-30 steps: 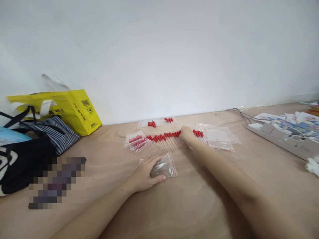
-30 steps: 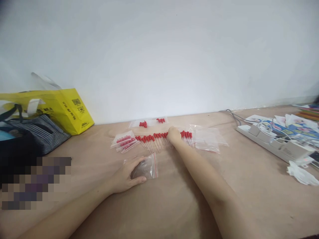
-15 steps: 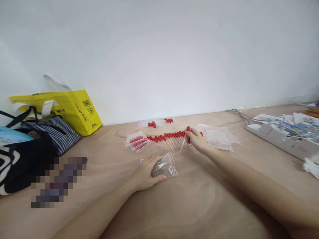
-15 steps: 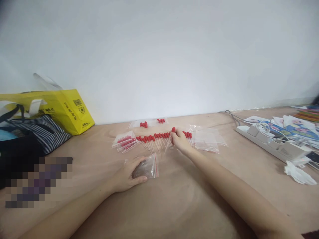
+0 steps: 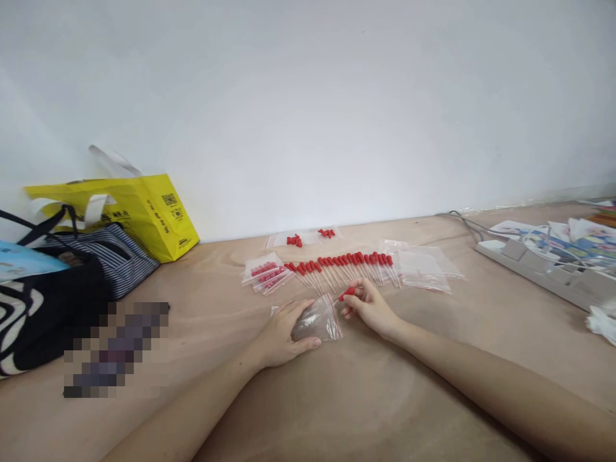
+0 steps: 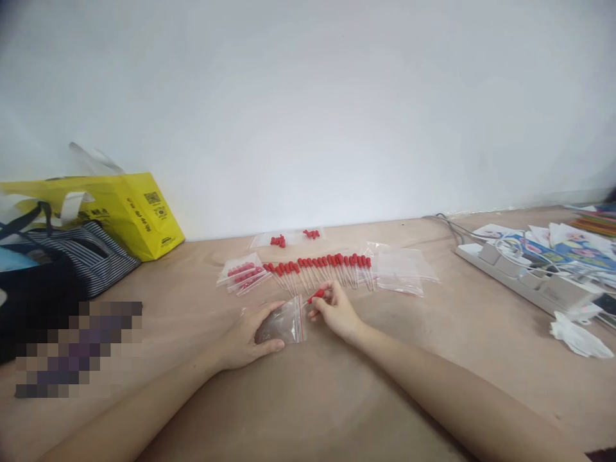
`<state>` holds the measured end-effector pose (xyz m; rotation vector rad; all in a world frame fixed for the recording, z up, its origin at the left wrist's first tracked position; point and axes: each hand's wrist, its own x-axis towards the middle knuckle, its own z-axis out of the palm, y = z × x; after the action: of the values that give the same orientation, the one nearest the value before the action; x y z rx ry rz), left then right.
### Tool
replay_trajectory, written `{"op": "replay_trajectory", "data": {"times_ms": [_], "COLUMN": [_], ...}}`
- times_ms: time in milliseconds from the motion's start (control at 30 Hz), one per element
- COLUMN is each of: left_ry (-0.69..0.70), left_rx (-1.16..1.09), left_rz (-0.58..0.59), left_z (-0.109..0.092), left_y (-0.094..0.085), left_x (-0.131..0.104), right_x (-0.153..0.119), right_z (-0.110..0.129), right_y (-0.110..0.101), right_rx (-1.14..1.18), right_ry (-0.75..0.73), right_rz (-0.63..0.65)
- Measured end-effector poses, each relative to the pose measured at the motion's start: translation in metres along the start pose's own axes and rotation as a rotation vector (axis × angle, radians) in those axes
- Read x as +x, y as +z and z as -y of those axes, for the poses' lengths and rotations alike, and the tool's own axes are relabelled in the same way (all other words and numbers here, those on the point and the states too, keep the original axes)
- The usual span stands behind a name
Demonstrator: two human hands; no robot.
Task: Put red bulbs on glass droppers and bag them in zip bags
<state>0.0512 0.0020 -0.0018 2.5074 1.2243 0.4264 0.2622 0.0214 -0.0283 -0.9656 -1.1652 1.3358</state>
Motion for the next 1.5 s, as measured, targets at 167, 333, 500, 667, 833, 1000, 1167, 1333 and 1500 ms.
{"op": "replay_trajectory", "data": {"times_ms": [167,333,500,667,833,1000,1167,1333,1500], "left_ry": [0.009,0.053,0.105,0.132,0.113,0.07,0.125,0.127,0.147], "left_rx": [0.019,0.011,-0.012,0.013,0.019,0.014,0.01,0.011,-0.003], "left_rz": [-0.028,-0.055,-0.067,-0.089,-0.151,-0.07,0.007,0.03,0.006], "left_z": [0.001,0.0,-0.003,-0.005,0.003,0.011,0.011,0.011,0.009], "left_y": [0.002,0.001,0.002,0.005,0.0,-0.005,-0.007,-0.008,-0.008], "left_x": [0.0,-0.001,0.004,0.009,-0.001,-0.013,-0.013,-0.012,-0.011], "right_x": [-0.006,0.001,0.003,0.005,0.008,0.024,0.051,0.082,0.106], "right_z": [0.0,0.0,0.003,-0.002,-0.004,0.007,0.025,0.028,0.022], "right_y": [0.001,-0.001,0.004,0.006,-0.004,-0.014,0.005,0.034,0.045], "right_rx": [-0.203,-0.321,-0.469,-0.479,-0.538,-0.844,-1.26,-1.354,-1.379], "right_ry": [0.022,0.031,-0.013,-0.093,-0.074,-0.253,-0.157,-0.007,0.086], "right_rz": [0.171,0.34,0.402,0.241,0.21,-0.041,-0.096,-0.12,-0.084]}}
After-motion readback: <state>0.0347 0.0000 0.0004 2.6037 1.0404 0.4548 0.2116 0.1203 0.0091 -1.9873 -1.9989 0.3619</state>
